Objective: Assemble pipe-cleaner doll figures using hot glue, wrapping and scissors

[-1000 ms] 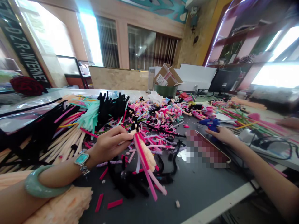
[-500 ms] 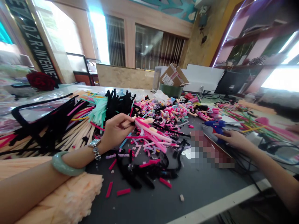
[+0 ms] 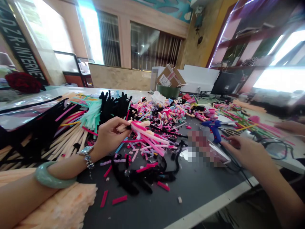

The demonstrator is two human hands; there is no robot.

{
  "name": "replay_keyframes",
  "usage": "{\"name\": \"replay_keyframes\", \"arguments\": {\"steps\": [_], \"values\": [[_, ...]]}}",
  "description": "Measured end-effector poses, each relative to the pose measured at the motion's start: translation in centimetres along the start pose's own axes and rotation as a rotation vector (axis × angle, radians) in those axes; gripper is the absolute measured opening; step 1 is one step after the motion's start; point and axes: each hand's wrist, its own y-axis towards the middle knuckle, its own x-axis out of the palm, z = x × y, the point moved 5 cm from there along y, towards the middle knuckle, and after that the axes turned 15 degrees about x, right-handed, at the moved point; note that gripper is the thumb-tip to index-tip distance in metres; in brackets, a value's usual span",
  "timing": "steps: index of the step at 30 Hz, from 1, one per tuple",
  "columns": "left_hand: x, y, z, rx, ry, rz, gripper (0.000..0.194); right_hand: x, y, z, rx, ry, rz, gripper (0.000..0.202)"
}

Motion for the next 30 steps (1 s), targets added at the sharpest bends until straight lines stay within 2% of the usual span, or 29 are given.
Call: {"name": "replay_keyframes", "arguments": {"steps": [2, 5, 9, 15, 19, 23, 30], "values": [[0.1, 0.0, 0.1, 0.008, 0.001, -0.006, 0.017, -0.6, -2.8, -1.0, -0.012, 0.054, 0.091, 0.033], [0.2, 0.1, 0.2, 0.009, 0.04, -0.014, 0.017, -1.0, -6.6, -2.8, -0.105, 0.176, 0.2, 0.038], [0.3, 0.2, 0.3, 0.033, 0.047, -0.014, 0.016, -0.8, -9.3, -4.9, -0.275, 0.276, 0.236, 0.034], [0.3, 0.2, 0.1, 0.038, 0.042, -0.019, 0.014, -0.9, -10.6, -6.3, -0.399, 0.379, 0.271, 0.02], [0.4, 0.3, 0.1, 0.039, 0.03, -0.018, 0.014, -0.4, -11.5, -7.5, -0.499, 0.493, 0.197, 0.013], [0.4, 0.4, 0.2, 0.025, 0.044, -0.007, 0.014, 0.3, -12.2, -8.2, -0.626, 0.569, 0.108, 0.015], [0.2, 0.1, -0.8, -0.086, -0.044, 0.005, 0.017, 0.7, -12.3, -7.3, -0.585, 0.553, 0.117, 0.016]]}}
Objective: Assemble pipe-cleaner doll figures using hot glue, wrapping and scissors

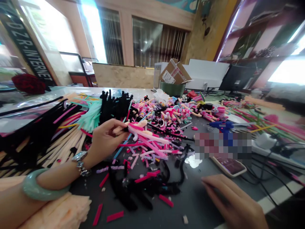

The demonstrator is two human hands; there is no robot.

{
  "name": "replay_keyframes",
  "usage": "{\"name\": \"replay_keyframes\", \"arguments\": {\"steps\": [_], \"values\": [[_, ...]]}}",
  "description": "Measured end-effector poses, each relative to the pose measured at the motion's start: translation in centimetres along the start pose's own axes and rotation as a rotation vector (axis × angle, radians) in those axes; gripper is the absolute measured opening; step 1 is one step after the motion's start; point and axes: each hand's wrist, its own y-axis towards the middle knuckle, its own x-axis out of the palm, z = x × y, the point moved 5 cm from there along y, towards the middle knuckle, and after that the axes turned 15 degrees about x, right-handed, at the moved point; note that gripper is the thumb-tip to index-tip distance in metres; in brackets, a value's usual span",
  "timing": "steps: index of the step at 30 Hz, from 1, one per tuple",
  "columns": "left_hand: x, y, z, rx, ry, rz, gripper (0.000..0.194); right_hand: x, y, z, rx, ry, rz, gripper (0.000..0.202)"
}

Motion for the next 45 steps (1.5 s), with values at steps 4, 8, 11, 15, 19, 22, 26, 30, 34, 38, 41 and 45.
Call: {"name": "replay_keyframes", "arguments": {"steps": [4, 8, 11, 15, 19, 22, 26, 30, 34, 38, 41, 45], "values": [[-0.3, 0.1, -0.3, 0.014, 0.034, 0.012, 0.015, 0.1, -0.3, -0.3, -0.072, 0.018, -0.003, 0.018], [-0.5, -0.1, -1.0, 0.011, 0.085, 0.017, 0.02, 0.3, 0.0, -1.3, -0.13, 0.014, 0.022, 0.018], [-0.5, -0.1, -1.5, 0.02, 0.074, 0.023, 0.02, 0.3, 1.2, -2.7, -0.175, 0.016, 0.015, 0.017], [-0.6, -0.1, -1.6, 0.04, 0.088, 0.044, 0.019, 0.7, 4.4, -4.9, -0.198, -0.016, -0.069, 0.017], [-0.8, 0.0, -1.1, 0.072, 0.108, 0.046, 0.017, 2.5, 8.6, -6.8, -0.182, -0.115, -0.219, 0.018], [-1.0, 0.0, -0.6, 0.109, 0.134, 0.047, 0.015, 5.0, 10.8, -7.4, -0.143, -0.252, -0.372, 0.016], [-1.1, 0.2, 0.4, 0.185, 0.191, 0.003, 0.014, 7.3, 11.8, -7.2, -0.059, -0.305, -0.522, 0.015], [-1.2, 0.4, 2.1, 0.332, 0.272, -0.018, 0.01, 7.2, 11.7, -6.4, -0.026, -0.195, -0.562, 0.016], [-0.9, 0.4, 3.2, 0.471, 0.311, -0.061, 0.009, 5.8, 12.0, -5.1, 0.066, -0.084, -0.507, 0.017], [-0.7, -0.1, 3.5, 0.603, 0.324, -0.09, 0.012, 3.7, 12.0, -4.6, 0.121, 0.005, -0.317, 0.017], [-0.3, -0.5, 4.1, 0.688, 0.335, -0.166, 0.015, 2.1, 11.5, -5.7, 0.089, 0.046, -0.131, 0.012], [0.1, -0.9, 5.4, 0.756, 0.38, -0.25, 0.015, 0.7, 10.2, -8.0, -0.041, 0.057, 0.101, 0.008]]}}
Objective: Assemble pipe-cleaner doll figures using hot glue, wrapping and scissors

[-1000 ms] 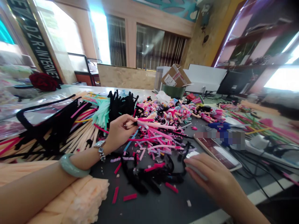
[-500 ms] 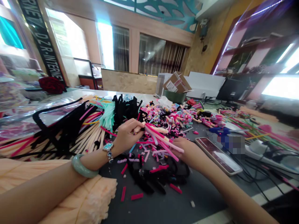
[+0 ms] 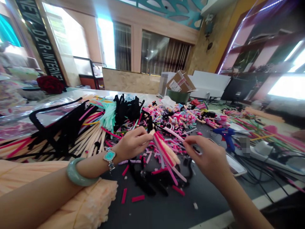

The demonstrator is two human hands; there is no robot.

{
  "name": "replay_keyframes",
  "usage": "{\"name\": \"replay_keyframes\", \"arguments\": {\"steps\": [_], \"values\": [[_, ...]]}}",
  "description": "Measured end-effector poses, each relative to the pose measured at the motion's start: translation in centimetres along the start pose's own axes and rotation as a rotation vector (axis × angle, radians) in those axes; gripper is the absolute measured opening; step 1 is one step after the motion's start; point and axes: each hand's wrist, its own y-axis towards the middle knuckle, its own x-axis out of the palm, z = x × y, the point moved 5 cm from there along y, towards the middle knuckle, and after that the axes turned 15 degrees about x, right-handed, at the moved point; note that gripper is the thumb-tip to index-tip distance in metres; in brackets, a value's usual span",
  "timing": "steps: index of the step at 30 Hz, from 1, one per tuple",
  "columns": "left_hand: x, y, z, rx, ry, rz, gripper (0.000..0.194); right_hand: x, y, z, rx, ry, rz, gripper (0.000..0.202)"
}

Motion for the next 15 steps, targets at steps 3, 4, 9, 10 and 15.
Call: {"name": "replay_keyframes", "arguments": {"steps": [3, 4, 9, 10, 15], "values": [[-0.1, 0.3, 0.3, -0.018, -0.004, 0.009, 0.016, -0.2, -0.8, -1.4, -0.104, 0.02, 0.069, 0.007], [-0.1, 0.3, 0.3, -0.023, -0.006, 0.013, 0.016, -0.2, -1.0, -1.7, -0.125, 0.026, 0.067, 0.007], [0.0, 0.3, 0.4, 0.006, -0.017, 0.01, 0.013, 0.5, -1.5, -1.9, -0.15, 0.068, 0.033, 0.007], [0.1, 0.3, 0.5, 0.019, -0.021, 0.008, 0.013, 0.6, -1.6, -1.8, -0.154, 0.074, 0.037, 0.007], [-0.1, 0.6, 0.7, 0.048, -0.024, 0.016, 0.013, 0.9, -1.8, -1.7, -0.157, 0.078, 0.043, 0.007]]}}
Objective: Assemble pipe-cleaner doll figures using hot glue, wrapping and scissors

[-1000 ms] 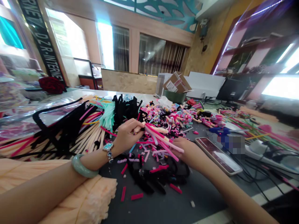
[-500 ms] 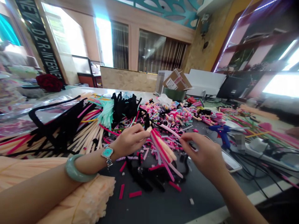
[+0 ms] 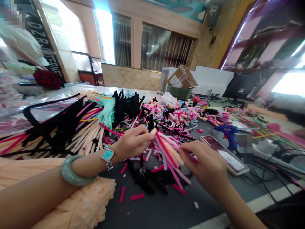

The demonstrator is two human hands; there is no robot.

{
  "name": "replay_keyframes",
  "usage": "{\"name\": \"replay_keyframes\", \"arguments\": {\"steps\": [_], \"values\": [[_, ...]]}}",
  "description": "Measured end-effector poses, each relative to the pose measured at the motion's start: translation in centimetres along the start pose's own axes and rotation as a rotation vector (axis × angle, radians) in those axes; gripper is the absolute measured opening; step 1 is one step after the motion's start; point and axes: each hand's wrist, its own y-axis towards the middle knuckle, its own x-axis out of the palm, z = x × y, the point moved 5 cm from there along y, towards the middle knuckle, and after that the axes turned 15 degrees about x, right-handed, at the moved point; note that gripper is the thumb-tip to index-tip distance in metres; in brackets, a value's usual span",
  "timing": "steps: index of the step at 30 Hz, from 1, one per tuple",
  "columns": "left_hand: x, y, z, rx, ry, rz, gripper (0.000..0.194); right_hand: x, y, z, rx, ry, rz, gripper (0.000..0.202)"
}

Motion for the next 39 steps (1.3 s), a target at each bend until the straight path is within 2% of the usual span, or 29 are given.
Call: {"name": "replay_keyframes", "arguments": {"steps": [6, 12, 16, 24, 39], "values": [[0.2, -0.2, -0.1, 0.006, -0.001, -0.003, 0.015, 0.2, 0.0, 0.0, -0.006, 0.001, -0.036, 0.006], [0.4, -0.4, 0.0, 0.04, 0.011, -0.032, 0.019, 0.6, -0.4, 0.1, -0.072, -0.065, -0.132, 0.023], [0.5, -0.4, 0.2, 0.066, 0.017, -0.067, 0.017, 1.0, -0.7, 0.1, -0.084, -0.124, -0.258, 0.035], [0.5, -0.3, 0.5, 0.114, 0.045, -0.116, 0.016, 0.7, -0.6, -0.2, 0.082, -0.031, -0.479, 0.038], [0.3, 0.1, 0.9, 0.153, 0.059, -0.136, 0.014, 0.7, -0.9, -1.2, 0.076, -0.088, -0.449, 0.038]]}}
